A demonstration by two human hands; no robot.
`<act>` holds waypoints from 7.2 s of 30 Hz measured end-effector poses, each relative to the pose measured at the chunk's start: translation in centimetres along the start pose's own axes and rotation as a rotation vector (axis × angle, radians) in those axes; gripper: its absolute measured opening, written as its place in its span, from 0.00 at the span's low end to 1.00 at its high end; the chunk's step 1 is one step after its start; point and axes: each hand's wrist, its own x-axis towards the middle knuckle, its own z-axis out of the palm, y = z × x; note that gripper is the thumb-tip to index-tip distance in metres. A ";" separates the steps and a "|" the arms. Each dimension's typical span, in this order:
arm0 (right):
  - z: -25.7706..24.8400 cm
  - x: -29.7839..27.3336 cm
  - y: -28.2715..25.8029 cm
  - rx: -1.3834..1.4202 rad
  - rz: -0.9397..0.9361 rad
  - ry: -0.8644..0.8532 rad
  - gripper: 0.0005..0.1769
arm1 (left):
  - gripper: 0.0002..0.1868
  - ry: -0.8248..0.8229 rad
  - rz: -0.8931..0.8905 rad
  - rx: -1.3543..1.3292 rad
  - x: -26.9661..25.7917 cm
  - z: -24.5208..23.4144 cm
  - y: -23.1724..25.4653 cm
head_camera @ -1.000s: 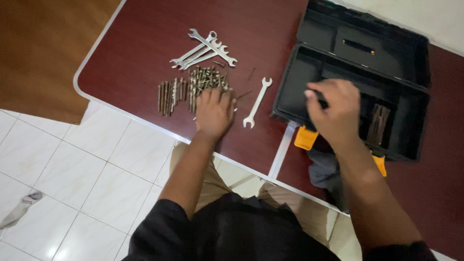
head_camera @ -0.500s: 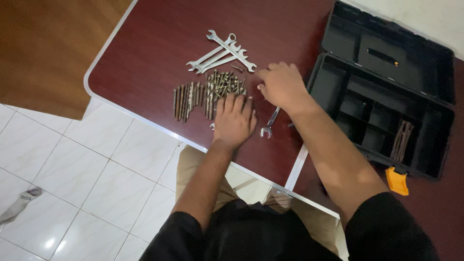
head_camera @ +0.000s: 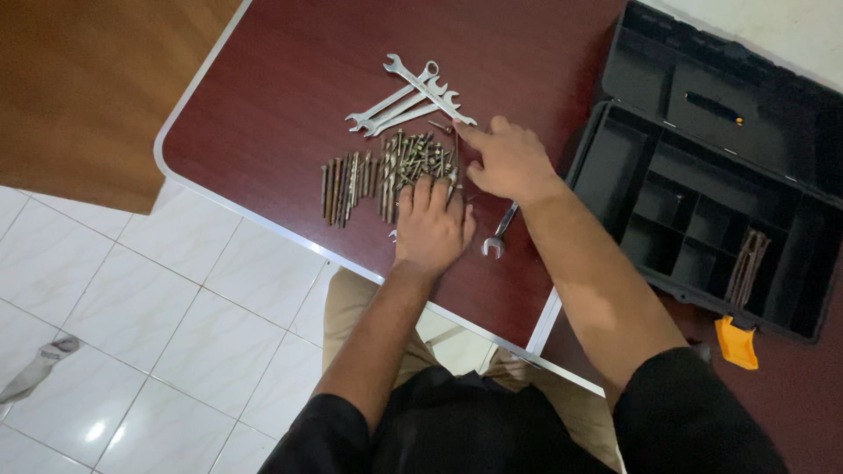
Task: The person sorts metal rods and screws from a table into a black plastic toolbox, then wipes several wrenches with a cloth and places them into the toolbox.
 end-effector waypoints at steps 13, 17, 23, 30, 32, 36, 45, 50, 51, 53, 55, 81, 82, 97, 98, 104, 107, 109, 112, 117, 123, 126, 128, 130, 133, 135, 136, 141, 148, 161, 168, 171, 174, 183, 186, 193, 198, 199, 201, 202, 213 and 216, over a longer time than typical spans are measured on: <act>0.0 -0.1 0.0 0.500 -0.023 0.167 0.19 | 0.20 -0.031 -0.014 0.030 -0.1 0.1 0.0; -0.4 -1.1 -0.4 0.612 -0.082 0.324 0.13 | 0.20 -0.038 -0.004 0.020 0.0 0.0 -0.1; -2.2 -4.5 -0.6 0.796 -0.134 0.638 0.12 | 0.21 0.022 0.033 -0.157 0.4 -2.0 -0.1; -3.2 -11.6 -0.3 0.885 -0.004 0.673 0.13 | 0.08 0.058 0.112 -0.320 2.0 -3.6 4.7; -3.3 -13.5 0.4 0.914 0.005 0.741 0.13 | 0.07 0.099 0.155 -0.372 2.4 -3.9 7.0; -2.9 -16.6 2.7 1.178 0.098 0.771 0.19 | 0.09 0.082 0.125 -0.477 2.8 -4.5 10.9; 0.4 -24.1 10.8 1.365 0.157 0.789 0.09 | 0.08 -0.040 0.207 -0.589 3.4 -4.4 18.9; -1.9 -29.2 16.0 0.905 0.511 0.849 0.09 | 0.21 0.029 0.353 -0.385 3.7 -3.0 19.5; -2.1 -29.9 16.3 0.826 0.548 0.846 0.10 | 0.20 -0.015 0.351 -0.347 3.6 -2.7 19.5; -2.3 -31.1 16.6 0.667 0.621 0.834 0.11 | 0.18 -0.106 0.347 -0.269 3.1 -2.1 19.3; -2.4 -31.4 16.6 0.604 0.639 0.781 0.12 | 0.17 -0.098 0.344 -0.270 3.1 -1.6 19.2; 0.1 -32.2 18.7 0.711 0.398 0.935 0.07 | 0.11 0.097 0.021 -0.294 -0.1 -2.2 7.6; 0.1 -31.7 18.7 0.686 0.344 0.982 0.06 | 0.09 0.095 -0.005 -0.213 -0.1 -1.9 5.7; -6.2 -17.8 3.3 0.220 -0.262 0.724 0.08 | 0.17 0.023 0.006 -0.047 -0.9 -0.1 0.5; -6.3 -16.5 2.9 0.222 -0.241 0.663 0.07 | 0.17 0.023 0.010 -0.042 -0.8 -0.1 0.5; -4.7 -9.7 2.4 0.026 -0.102 0.416 0.10 | 0.22 -0.144 -0.020 -0.015 -0.8 0.2 0.6; -3.4 -6.4 2.8 -0.099 -0.092 0.317 0.15 | 0.26 -0.208 0.014 0.019 -0.4 0.3 0.7; -2.6 -4.6 2.9 -0.173 -0.063 0.227 0.19 | 0.29 -0.285 0.001 -0.019 -0.2 0.2 0.8; -2.1 -2.7 2.5 -0.317 0.071 -0.014 0.35 | 0.31 -0.357 -0.007 -0.064 0.3 -0.1 0.8; -2.4 -2.2 1.7 -0.343 0.128 -0.079 0.52 | 0.32 -0.426 0.009 -0.005 0.8 -0.2 0.7; -3.4 -2.1 0.8 -0.339 0.186 -0.179 0.44 | 0.33 -0.472 0.008 0.026 1.0 -0.4 0.7; -3.7 -2.3 0.5 -0.338 0.195 -0.187 0.43 | 0.33 -0.500 0.001 0.040 1.2 -0.3 0.8; -3.8 -2.4 0.3 -0.320 0.195 -0.179 0.41 | 0.33 -0.531 0.002 0.061 1.4 -0.3 0.8; -3.7 -2.6 0.4 -0.286 0.185 -0.144 0.40 | 0.33 -0.514 0.001 0.053 1.2 -0.3 0.8; -3.5 -3.0 0.8 -0.174 0.121 -0.036 0.32 | 0.33 -0.476 0.006 0.045 1.1 -0.4 0.8; -3.5 -3.3 1.3 0.002 0.098 -0.002 0.24 | 0.32 -0.463 0.008 0.043 1.0 -0.5 0.9; -3.5 -3.4 1.5 0.090 0.087 0.014 0.20 | 0.32 -0.466 0.007 0.044 1.0 -0.5 0.9; -3.6 -4.1 1.7 0.310 0.075 0.140 0.15 | 0.32 -0.466 -0.003 0.032 1.3 -0.7 1.0; -2.8 -4.7 2.7 0.658 0.060 0.323 0.12 | 0.32 -0.308 0.003 0.015 0.3 -0.4 0.9; -3.8 -12.0 2.9 0.845 0.035 0.417 0.12 | 0.07 0.133 -0.149 -0.411 1.0 -3.1 7.5; -3.7 -16.7 4.5 1.094 0.113 0.447 0.13 | 0.05 0.106 -0.158 -0.578 0.5 -4.4 11.9; -3.2 -19.2 5.3 1.238 0.145 0.495 0.17 | 0.05 0.085 -0.175 -0.633 0.3 -4.3 13.8; -1.8 -21.2 6.5 1.304 0.125 0.531 0.14 | 0.05 0.074 -0.152 -0.655 0.3 -3.8 16.1; 1.2 -27.0 12.6 1.462 0.108 0.629 0.10 | 0.09 -0.072 0.017 -0.652 0.4 -4.2 21.2; 0.0 -28.6 15.0 1.308 0.273 0.758 0.10 | 0.14 -0.061 0.075 -0.608 0.6 -4.2 21.6; -3.1 -31.2 16.6 0.686 0.561 0.729 0.13 | 0.13 -0.018 0.113 -0.534 1.1 -3.2 20.9; -3.7 -30.9 16.2 0.676 0.636 0.690 0.15 | 0.13 0.001 0.135 -0.506 1.3 -3.0 20.4; -3.6 -30.8 16.3 0.699 0.626 0.698 0.15 | 0.13 0.008 0.141 -0.493 1.4 -3.0 20.2; -3.0 -30.8 16.7 0.685 0.602 0.711 0.15 | 0.13 0.014 0.147 -0.465 1.6 -3.0 19.9; -2.6 -30.8 16.9 0.678 0.590 0.717 0.15 | 0.13 0.013 0.149 -0.449 1.6 -3.0 19.6; -0.4 -30.6 16.7 0.219 0.335 0.857 0.08 | 0.20 -0.032 0.215 -0.350 1.5 -3.1 17.9; -0.4 -30.7 16.5 0.257 0.355 0.846 0.09 | 0.21 0.005 0.250 -0.366 1.1 -3.4 17.3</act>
